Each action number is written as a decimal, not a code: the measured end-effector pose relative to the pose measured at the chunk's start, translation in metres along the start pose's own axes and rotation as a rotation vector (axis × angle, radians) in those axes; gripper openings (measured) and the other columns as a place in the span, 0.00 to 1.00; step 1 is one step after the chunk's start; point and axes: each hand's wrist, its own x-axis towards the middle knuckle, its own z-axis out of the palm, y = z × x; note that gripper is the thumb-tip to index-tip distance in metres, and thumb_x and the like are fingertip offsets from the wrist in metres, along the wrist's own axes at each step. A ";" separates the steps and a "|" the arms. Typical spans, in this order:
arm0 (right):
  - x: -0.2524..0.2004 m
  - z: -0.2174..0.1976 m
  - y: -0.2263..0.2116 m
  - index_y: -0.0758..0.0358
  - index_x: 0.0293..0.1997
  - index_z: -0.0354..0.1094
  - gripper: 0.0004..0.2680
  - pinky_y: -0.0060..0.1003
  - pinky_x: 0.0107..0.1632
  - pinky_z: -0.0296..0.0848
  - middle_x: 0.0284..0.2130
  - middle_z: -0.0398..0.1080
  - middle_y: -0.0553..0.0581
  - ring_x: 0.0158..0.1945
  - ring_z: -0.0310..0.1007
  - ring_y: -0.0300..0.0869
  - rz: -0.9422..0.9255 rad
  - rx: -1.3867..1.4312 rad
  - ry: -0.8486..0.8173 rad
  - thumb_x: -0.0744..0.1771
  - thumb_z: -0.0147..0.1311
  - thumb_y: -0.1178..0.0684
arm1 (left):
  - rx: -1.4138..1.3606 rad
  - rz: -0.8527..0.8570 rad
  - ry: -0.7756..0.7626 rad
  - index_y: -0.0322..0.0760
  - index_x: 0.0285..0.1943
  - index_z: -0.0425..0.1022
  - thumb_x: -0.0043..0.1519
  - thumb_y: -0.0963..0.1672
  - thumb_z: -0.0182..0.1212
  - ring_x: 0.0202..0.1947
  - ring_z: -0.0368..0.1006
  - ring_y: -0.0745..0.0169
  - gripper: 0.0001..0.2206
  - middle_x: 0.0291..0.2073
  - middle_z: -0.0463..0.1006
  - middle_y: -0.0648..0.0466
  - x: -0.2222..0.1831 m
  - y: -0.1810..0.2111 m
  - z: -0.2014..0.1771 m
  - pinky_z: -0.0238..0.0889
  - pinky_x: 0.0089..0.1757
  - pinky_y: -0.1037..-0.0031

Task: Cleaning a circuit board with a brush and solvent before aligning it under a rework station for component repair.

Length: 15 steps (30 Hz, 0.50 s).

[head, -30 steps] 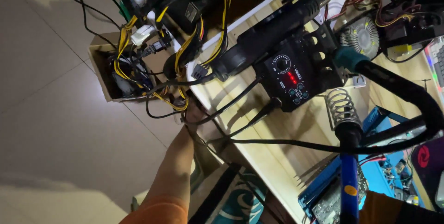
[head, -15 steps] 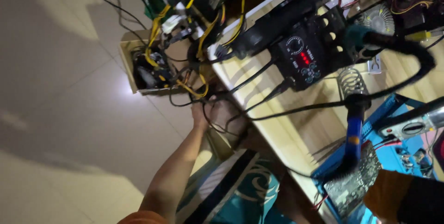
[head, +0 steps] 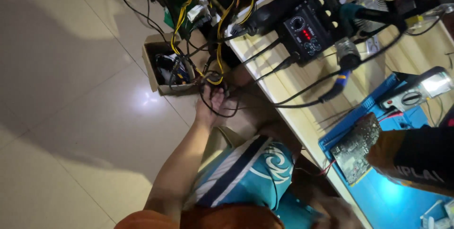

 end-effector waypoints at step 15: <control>0.305 0.192 -0.178 0.61 0.75 0.60 0.28 0.66 0.52 0.84 0.54 0.75 0.80 0.48 0.84 0.63 0.484 0.940 -0.182 0.69 0.63 0.35 | 0.507 -0.484 -0.197 0.32 0.51 0.79 0.60 0.54 0.82 0.35 0.88 0.33 0.25 0.36 0.87 0.36 -0.090 -0.010 0.020 0.85 0.38 0.47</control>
